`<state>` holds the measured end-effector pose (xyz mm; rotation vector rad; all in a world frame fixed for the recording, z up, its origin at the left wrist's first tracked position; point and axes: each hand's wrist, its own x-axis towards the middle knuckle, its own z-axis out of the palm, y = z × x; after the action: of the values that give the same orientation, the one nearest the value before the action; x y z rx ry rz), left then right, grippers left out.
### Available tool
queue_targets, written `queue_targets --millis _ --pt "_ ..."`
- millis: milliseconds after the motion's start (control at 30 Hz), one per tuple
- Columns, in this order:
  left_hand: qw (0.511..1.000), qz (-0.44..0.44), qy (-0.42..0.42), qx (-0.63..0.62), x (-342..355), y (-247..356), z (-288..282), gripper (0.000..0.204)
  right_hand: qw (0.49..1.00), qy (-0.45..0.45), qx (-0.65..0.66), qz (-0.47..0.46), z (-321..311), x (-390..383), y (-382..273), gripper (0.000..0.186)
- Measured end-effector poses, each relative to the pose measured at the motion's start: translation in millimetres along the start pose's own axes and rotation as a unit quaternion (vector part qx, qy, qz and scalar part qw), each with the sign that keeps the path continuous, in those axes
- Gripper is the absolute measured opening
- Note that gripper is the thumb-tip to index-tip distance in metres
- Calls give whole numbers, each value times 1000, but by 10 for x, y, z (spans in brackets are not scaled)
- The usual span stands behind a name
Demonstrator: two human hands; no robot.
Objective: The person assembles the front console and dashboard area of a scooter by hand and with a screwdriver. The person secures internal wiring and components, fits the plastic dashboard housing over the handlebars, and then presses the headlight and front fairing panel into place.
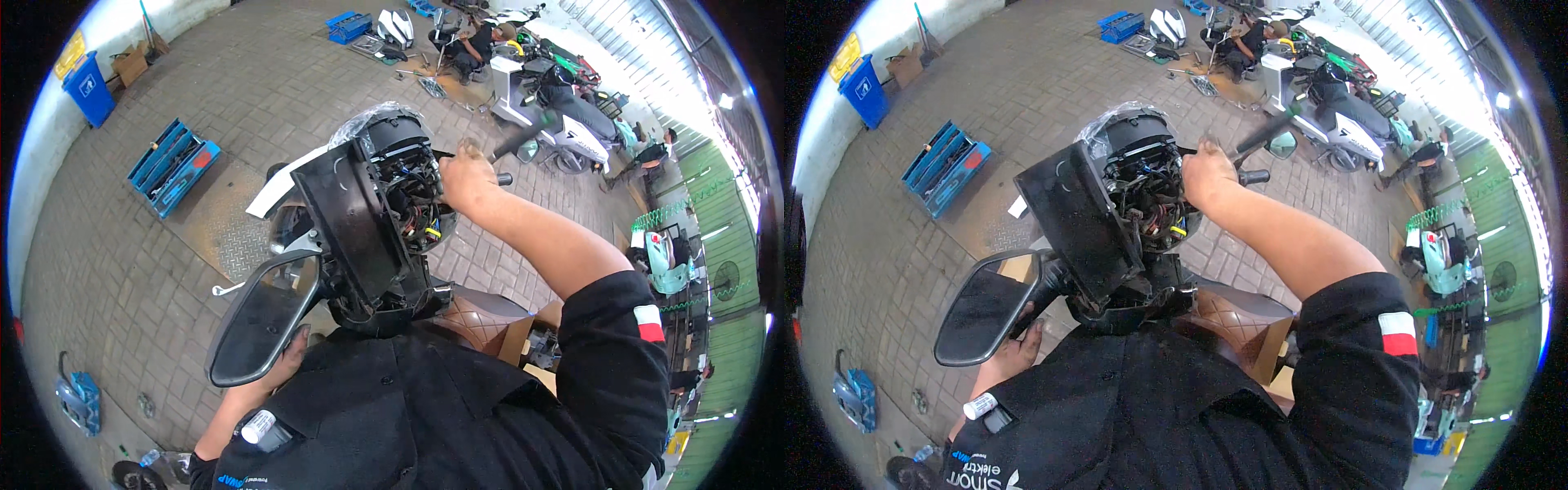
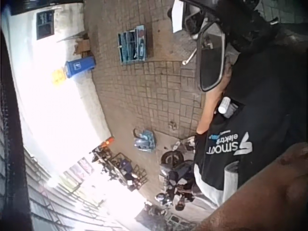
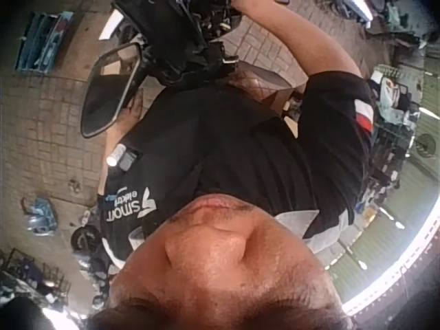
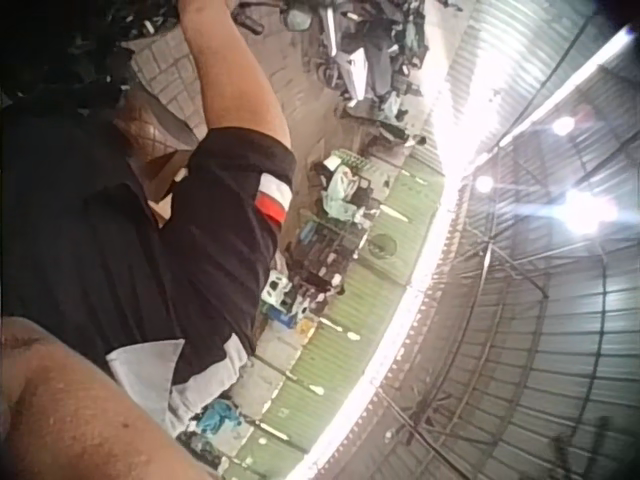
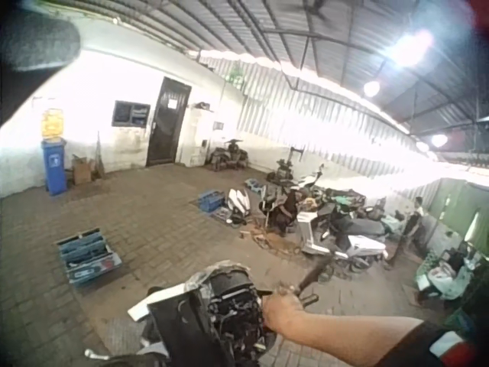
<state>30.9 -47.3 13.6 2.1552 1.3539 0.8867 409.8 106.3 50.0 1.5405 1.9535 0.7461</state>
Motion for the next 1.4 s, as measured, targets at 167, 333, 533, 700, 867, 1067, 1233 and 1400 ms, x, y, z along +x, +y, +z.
queue_targets --millis 167,333,533,700,867,1067,1233,1400 --pt "998 -17 25 -50 12 -1 -6 16 989 -77 121 -41 -363 -43 192 55" --pt "996 53 10 -70 52 -95 -66 17 983 -101 127 -90 -426 47 340 53" --pt "993 86 71 -35 -81 -336 101 29 980 -122 85 -130 -506 153 398 50" --pt "991 77 98 -41 -130 -510 279 33 978 -145 94 -117 -476 179 404 55" --pt "996 39 67 -45 -306 -705 416 35 977 -160 85 -111 -394 169 443 59" --pt "999 5 38 17 -235 -420 147 40 972 -178 88 -123 -452 192 459 61" --pt "999 -29 7 45 -2 -98 17 23 972 -166 117 -118 -343 148 468 63" --pt "995 0 69 76 -26 -193 129 24 971 -138 146 -127 -266 134 474 63"
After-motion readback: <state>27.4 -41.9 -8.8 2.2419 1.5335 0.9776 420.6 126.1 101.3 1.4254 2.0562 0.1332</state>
